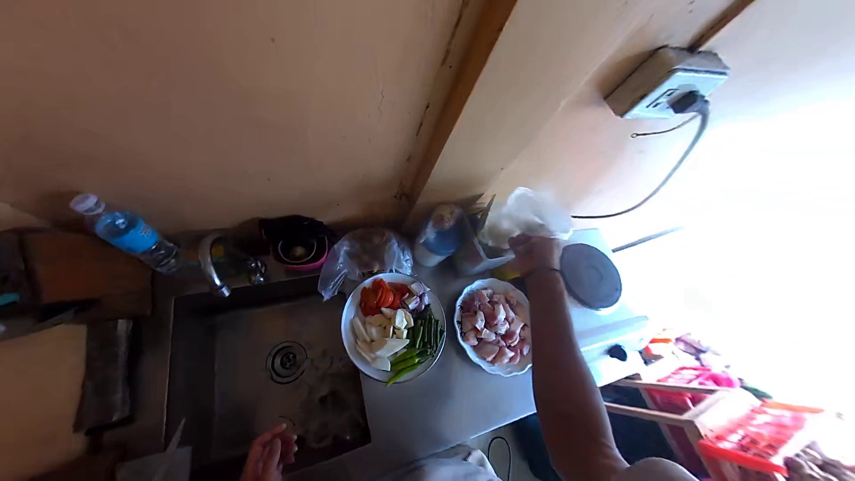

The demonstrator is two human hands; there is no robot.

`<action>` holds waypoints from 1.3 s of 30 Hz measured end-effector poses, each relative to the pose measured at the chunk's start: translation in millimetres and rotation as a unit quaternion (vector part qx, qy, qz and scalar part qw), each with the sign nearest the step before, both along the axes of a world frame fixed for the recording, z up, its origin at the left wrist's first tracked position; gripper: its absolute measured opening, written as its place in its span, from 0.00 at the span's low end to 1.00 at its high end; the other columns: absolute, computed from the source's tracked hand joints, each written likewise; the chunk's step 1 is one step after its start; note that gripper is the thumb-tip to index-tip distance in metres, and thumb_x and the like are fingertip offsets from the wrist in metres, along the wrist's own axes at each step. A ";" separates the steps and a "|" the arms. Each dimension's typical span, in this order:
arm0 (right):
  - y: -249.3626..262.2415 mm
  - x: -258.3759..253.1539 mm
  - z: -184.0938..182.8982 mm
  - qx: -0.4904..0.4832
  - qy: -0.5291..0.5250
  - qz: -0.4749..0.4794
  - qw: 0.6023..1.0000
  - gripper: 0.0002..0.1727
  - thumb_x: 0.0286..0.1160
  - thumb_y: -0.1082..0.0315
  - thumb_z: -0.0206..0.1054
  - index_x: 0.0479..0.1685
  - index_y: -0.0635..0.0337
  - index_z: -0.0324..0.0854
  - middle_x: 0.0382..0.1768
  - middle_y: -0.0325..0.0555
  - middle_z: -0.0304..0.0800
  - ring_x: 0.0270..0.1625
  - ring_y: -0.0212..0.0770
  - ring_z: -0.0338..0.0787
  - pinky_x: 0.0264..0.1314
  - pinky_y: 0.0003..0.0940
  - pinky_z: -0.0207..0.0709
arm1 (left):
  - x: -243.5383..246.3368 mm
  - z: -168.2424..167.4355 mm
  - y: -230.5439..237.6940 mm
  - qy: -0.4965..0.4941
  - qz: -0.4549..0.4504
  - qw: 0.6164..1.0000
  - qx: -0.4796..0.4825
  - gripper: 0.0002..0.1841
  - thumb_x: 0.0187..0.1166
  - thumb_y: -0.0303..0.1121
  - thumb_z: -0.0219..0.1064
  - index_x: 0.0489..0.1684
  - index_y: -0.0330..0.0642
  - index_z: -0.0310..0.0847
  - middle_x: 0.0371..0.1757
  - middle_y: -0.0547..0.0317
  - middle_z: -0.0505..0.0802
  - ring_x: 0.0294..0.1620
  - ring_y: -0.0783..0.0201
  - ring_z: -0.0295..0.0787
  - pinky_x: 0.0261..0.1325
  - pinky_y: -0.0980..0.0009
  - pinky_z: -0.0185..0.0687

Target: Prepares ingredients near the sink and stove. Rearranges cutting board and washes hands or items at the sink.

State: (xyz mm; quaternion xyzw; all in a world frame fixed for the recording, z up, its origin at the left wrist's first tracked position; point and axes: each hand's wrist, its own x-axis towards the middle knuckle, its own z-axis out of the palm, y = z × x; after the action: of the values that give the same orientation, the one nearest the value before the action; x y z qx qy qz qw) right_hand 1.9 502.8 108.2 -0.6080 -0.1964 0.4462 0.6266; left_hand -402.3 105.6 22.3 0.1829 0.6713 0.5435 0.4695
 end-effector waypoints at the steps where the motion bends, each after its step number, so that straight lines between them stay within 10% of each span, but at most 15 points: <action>1: -3.1 -5.4 -0.6 -0.004 0.027 -0.007 1.000 0.08 0.92 0.62 0.49 0.56 0.53 0.68 0.37 0.39 0.74 0.34 0.34 0.78 0.43 0.35 0.80 | 2.0 -2.2 6.7 -0.006 -0.015 1.000 0.003 0.14 0.86 0.24 0.44 0.59 0.36 0.75 0.37 0.69 0.92 0.35 0.75 0.89 0.43 0.77 0.87; 5: -23.0 3.7 9.9 0.046 0.015 0.014 0.999 0.15 0.91 0.66 0.51 0.69 0.57 0.71 0.49 0.41 0.81 0.47 0.33 0.83 0.54 0.34 0.82 | 17.4 -2.8 40.1 0.001 -0.109 0.992 0.061 0.14 0.85 0.23 0.46 0.59 0.34 0.76 0.39 0.69 0.92 0.38 0.74 0.90 0.45 0.74 0.88; 10: -56.1 46.3 37.8 0.253 0.060 0.006 0.966 0.20 0.90 0.67 0.36 0.39 0.47 0.76 0.23 0.28 0.83 0.31 0.28 0.86 0.47 0.31 0.85 | 31.8 0.8 89.9 0.038 -0.132 0.988 0.077 0.14 0.84 0.23 0.48 0.58 0.32 0.78 0.38 0.67 0.91 0.37 0.75 0.88 0.44 0.77 0.86; 18: -122.3 112.7 30.8 0.183 0.001 -0.036 0.982 0.19 0.92 0.68 0.39 0.45 0.51 0.79 0.31 0.27 0.93 0.37 0.25 0.92 0.49 0.25 0.89 | 72.4 30.7 190.5 0.060 -0.239 0.955 0.167 0.16 0.79 0.24 0.58 0.64 0.36 0.78 0.49 0.65 0.94 0.50 0.70 0.91 0.57 0.70 0.88; 21: -126.8 129.9 15.5 0.184 -0.066 -0.007 0.981 0.12 0.86 0.73 0.50 0.48 0.54 0.81 0.36 0.25 0.93 0.43 0.21 0.92 0.55 0.22 0.87 | 118.7 59.4 243.3 0.130 -0.323 0.909 0.229 0.17 0.85 0.37 0.64 0.66 0.39 0.82 0.53 0.61 0.94 0.54 0.66 0.92 0.61 0.66 0.88; 25: -113.9 157.3 7.8 0.170 0.031 0.052 0.984 0.10 0.82 0.67 0.62 0.42 0.44 0.89 0.36 0.25 0.96 0.40 0.20 0.92 0.49 0.19 0.87 | 201.7 88.2 311.2 0.295 -0.357 0.859 0.218 0.15 0.85 0.34 0.63 0.63 0.36 0.85 0.52 0.57 0.95 0.49 0.70 0.92 0.54 0.71 0.90; 29: -97.3 189.3 -2.0 0.204 0.122 0.131 0.962 0.11 0.73 0.58 0.74 0.52 0.43 0.94 0.49 0.29 0.98 0.55 0.25 0.93 0.64 0.24 0.85 | 282.1 90.7 362.9 0.469 -0.362 0.786 0.179 0.12 0.82 0.30 0.65 0.57 0.41 0.89 0.51 0.56 0.95 0.51 0.67 0.93 0.57 0.71 0.89; 34: -64.6 232.8 -36.1 0.127 0.074 0.189 0.971 0.27 0.81 0.49 0.66 0.68 0.61 0.80 0.67 0.47 0.89 0.73 0.41 0.85 0.78 0.38 0.77 | 355.5 74.3 423.4 0.595 -0.428 0.662 0.157 0.14 0.78 0.26 0.66 0.59 0.43 0.90 0.60 0.52 0.94 0.52 0.55 0.96 0.50 0.63 0.92; 39: -31.9 242.3 -29.0 0.195 0.128 0.236 0.943 0.22 0.75 0.51 0.70 0.65 0.45 0.88 0.68 0.40 0.90 0.64 0.35 0.91 0.68 0.30 0.83 | 386.9 50.6 467.5 0.616 -0.510 0.599 0.030 0.22 0.70 0.21 0.74 0.65 0.46 0.85 0.64 0.48 0.88 0.34 0.49 0.91 0.32 0.52 0.88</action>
State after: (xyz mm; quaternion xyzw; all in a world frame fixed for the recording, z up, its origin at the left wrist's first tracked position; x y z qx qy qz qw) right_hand 244.2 470.9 79.2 -0.3476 -0.3357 0.6083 0.6297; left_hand -15.4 573.1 72.9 0.8009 0.5823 -0.0061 0.1392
